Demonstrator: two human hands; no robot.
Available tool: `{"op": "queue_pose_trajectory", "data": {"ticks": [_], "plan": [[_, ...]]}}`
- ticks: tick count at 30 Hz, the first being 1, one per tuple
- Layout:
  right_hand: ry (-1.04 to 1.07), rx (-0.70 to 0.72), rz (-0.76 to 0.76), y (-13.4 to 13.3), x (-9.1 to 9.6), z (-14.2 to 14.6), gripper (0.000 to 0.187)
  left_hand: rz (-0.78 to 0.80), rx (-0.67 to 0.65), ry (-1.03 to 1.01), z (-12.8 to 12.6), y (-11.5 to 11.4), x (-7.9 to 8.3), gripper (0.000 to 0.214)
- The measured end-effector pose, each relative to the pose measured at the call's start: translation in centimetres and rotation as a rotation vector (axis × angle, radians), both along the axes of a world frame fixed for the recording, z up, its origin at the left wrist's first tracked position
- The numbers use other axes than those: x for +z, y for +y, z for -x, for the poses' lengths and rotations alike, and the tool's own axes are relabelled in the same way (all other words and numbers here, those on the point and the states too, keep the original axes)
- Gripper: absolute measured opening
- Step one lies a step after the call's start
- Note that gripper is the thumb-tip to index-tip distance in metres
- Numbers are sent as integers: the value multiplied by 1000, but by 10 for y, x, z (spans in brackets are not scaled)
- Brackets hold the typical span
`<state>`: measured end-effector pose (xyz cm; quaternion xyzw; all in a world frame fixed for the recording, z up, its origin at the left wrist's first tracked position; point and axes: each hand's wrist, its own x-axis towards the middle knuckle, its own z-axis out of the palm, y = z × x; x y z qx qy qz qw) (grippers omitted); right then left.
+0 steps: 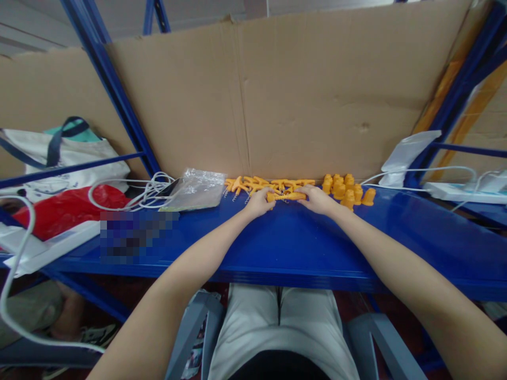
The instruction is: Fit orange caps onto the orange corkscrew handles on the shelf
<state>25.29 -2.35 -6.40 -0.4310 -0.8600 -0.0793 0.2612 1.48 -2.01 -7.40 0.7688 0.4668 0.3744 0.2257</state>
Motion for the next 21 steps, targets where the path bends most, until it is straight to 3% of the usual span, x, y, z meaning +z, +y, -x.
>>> {"op": "queue_pose_trajectory", "data": {"ticks": [4, 10, 15, 21], "plan": [[7, 22, -22, 2, -1, -1, 35, -34, -32, -39, 1, -2, 2, 30], [41, 70, -57, -1, 1, 1, 37, 20, 28, 47, 0, -10, 10, 27], [127, 110, -33, 0, 1, 3, 46, -180, 20, 198, 6, -4, 11, 24], [366, 79, 204, 5, -4, 0, 37, -344, 27, 276, 12, 1, 9, 22]]}}
